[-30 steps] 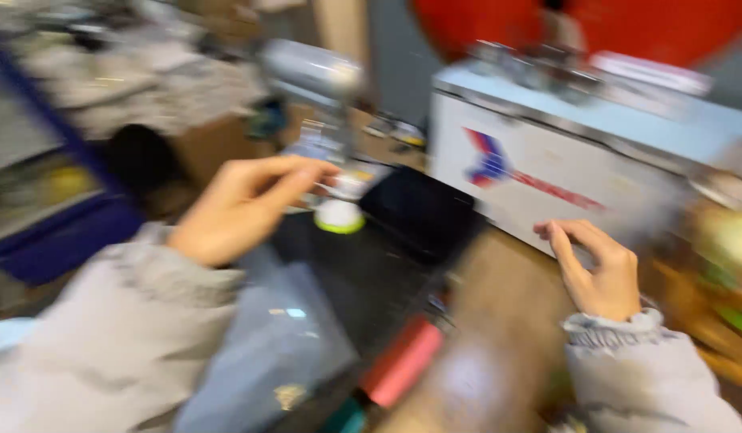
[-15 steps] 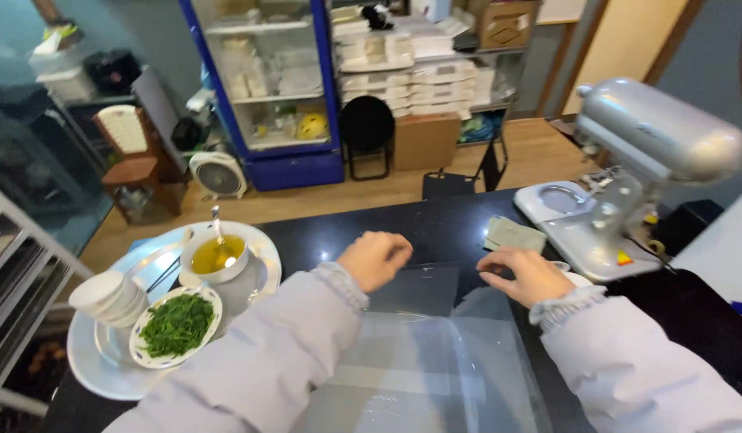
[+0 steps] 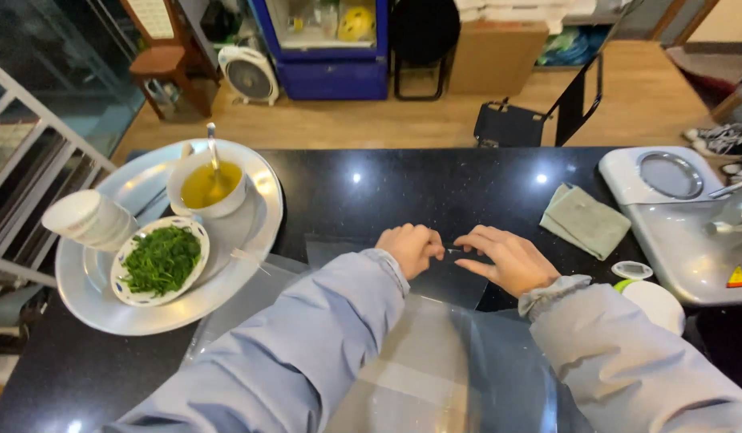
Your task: Assembling a clear plastic pastry box by folding the sides and interlocking the tabs.
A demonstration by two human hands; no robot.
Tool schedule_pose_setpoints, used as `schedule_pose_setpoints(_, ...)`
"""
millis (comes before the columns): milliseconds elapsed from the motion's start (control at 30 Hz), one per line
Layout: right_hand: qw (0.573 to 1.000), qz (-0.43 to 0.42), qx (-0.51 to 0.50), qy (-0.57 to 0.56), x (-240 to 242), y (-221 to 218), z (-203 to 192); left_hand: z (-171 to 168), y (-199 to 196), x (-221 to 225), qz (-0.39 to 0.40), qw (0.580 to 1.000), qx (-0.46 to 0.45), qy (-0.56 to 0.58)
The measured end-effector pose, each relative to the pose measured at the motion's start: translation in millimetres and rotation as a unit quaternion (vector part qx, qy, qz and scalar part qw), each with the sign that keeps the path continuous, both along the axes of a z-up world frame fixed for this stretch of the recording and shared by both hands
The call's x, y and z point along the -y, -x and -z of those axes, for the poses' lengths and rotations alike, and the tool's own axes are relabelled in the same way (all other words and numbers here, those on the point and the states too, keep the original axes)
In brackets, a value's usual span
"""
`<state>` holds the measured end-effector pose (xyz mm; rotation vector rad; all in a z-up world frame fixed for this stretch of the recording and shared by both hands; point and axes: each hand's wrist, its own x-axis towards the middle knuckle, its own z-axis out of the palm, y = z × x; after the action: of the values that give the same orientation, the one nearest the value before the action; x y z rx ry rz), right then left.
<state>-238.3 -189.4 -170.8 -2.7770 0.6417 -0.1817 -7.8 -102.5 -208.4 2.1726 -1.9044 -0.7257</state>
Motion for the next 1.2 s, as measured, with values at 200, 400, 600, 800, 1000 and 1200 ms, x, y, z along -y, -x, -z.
schedule_pose_setpoints(200,0.996,-0.015,0.08,-0.031,13.5,-11.3,23.3,-21.5,-5.3,-0.6,0.007,0.998,-0.064,-0.015)
schedule_pose_setpoints(400,0.995,-0.044,0.062,-0.069,20.9,-22.1,18.5,-26.3,-6.8,-11.2,-0.013,0.991,-0.132,0.007)
schedule_pose_setpoints(600,0.991,-0.087,0.095,-0.044,22.2,-23.1,9.3,-32.6,-8.7,-16.7,-0.024,0.986,-0.164,0.001)
schedule_pose_setpoints(800,0.985,-0.112,0.13,-0.035,27.1,-19.5,5.2,-48.7,-7.7,-21.1,-0.039,0.984,-0.172,-0.01)
schedule_pose_setpoints(1000,0.979,-0.173,0.1,0.028,29.9,-28.3,8.8,-48.5,-4.4,-23.0,-0.057,0.984,-0.164,-0.028)
schedule_pose_setpoints(1200,0.972,-0.2,0.114,0.042,34.9,-34.3,11.5,-46.5,-5.3,-24.9,-0.057,0.982,-0.178,-0.022)
